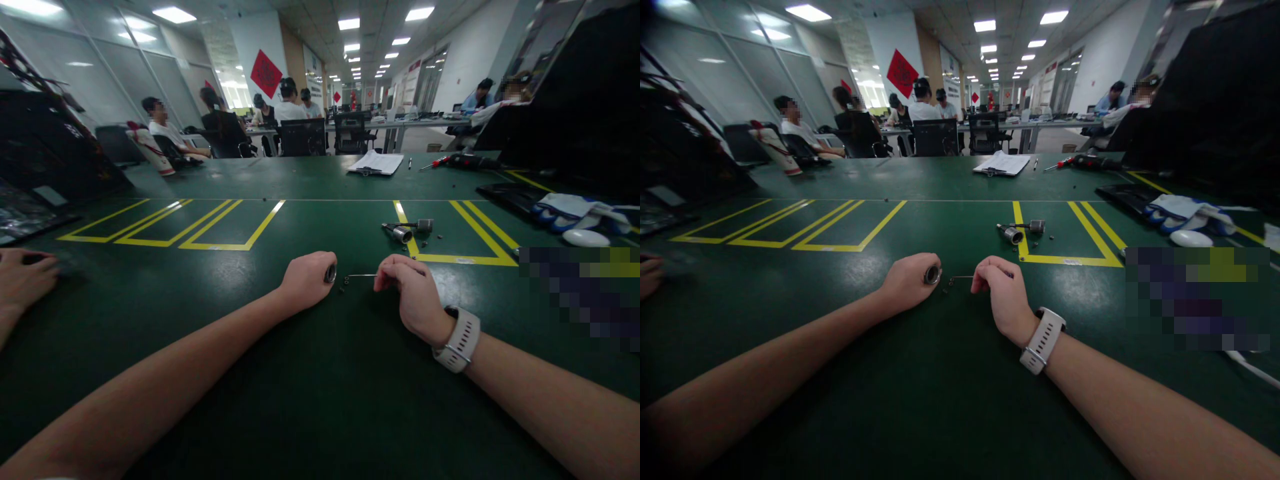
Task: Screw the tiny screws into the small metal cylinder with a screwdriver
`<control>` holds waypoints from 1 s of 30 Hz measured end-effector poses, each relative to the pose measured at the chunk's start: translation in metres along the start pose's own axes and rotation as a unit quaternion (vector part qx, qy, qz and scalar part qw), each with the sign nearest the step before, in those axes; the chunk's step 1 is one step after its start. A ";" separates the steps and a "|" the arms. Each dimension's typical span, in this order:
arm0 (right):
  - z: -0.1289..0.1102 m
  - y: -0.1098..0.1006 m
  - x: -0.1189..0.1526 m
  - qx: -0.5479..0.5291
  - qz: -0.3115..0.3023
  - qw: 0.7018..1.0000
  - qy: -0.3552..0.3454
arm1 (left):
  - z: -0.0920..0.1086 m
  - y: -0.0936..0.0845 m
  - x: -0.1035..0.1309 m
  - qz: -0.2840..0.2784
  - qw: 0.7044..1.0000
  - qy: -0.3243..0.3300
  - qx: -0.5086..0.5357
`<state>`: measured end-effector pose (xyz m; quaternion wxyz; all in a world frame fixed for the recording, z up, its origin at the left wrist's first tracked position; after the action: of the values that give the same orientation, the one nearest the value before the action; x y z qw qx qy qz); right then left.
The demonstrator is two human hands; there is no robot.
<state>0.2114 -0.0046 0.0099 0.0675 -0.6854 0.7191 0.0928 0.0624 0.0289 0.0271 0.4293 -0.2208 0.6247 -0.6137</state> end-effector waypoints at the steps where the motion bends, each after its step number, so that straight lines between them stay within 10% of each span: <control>1: 0.001 -0.002 -0.001 0.001 0.013 1.000 0.004 | -0.005 -0.001 -0.001 0.008 1.000 -0.018 0.014; 19: 0.004 -0.004 -0.001 -0.024 0.050 0.997 0.053 | -0.009 0.002 -0.006 -0.039 0.991 0.062 0.111; 30: 0.008 -0.012 -0.002 -0.057 0.121 0.991 0.031 | 0.009 -0.016 0.004 0.036 0.986 0.132 0.093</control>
<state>0.2229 -0.0010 0.0022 -0.0059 -0.5987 0.7919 0.1202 0.0630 0.0180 0.0421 0.3835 -0.0743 0.6236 -0.6772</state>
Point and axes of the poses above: each hand's wrist, its own x-axis away from the middle knuckle, its own y-axis out of the palm, z = x × y, the point moved 8 cm from there along -x, towards the middle knuckle, and after that the axes turned 1 degree about -y, right-handed, at the moved point
